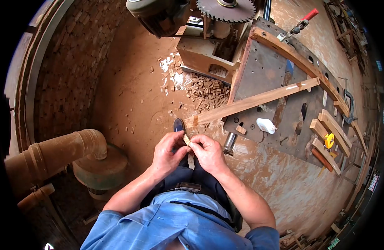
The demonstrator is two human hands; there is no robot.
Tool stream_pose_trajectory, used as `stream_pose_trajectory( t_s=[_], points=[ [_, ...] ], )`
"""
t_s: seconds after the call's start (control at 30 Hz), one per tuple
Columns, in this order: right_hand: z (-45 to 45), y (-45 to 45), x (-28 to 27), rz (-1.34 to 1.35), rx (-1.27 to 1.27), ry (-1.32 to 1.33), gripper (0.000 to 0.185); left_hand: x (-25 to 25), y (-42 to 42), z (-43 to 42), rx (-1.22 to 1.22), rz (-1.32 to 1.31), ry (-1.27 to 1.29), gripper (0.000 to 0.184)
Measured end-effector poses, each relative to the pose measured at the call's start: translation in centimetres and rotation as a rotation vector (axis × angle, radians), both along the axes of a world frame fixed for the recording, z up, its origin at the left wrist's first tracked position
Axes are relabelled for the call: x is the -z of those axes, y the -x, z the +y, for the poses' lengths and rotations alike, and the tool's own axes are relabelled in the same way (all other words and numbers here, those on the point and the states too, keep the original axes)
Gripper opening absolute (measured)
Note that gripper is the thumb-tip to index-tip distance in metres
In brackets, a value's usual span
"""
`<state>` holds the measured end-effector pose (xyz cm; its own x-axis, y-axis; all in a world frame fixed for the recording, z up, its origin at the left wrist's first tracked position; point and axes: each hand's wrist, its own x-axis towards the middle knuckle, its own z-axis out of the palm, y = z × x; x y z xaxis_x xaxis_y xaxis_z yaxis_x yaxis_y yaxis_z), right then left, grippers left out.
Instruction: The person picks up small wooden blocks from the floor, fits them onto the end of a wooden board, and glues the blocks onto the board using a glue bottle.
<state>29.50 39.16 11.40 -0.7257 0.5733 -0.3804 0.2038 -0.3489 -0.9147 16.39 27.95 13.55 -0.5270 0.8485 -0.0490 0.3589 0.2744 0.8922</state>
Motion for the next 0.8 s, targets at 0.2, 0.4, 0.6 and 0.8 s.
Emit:
stream_pose_trajectory(
  t_s=[0.2, 0.4, 0.6, 0.8],
  points=[
    [0.3, 0.0, 0.4, -0.012, -0.001, 0.022, 0.005, 0.6, 0.3, 0.3, 0.017, 0.069, -0.004, 0.044],
    [0.4, 0.1, 0.5, -0.058, 0.011, 0.042, 0.006, 1.8, 0.5, 0.3, 0.012, 0.137, -0.024, 0.041],
    [0.3, 0.1, 0.8, -0.028, 0.048, 0.143, 0.008, 2.1, 1.0, 0.5, 0.023, 0.187, -0.052, 0.038],
    [0.6, 0.2, 1.2, -0.1, 0.154, 0.322, 0.014, 2.5, 1.5, 0.7, -0.009, 0.208, -0.016, 0.038]
  ],
)
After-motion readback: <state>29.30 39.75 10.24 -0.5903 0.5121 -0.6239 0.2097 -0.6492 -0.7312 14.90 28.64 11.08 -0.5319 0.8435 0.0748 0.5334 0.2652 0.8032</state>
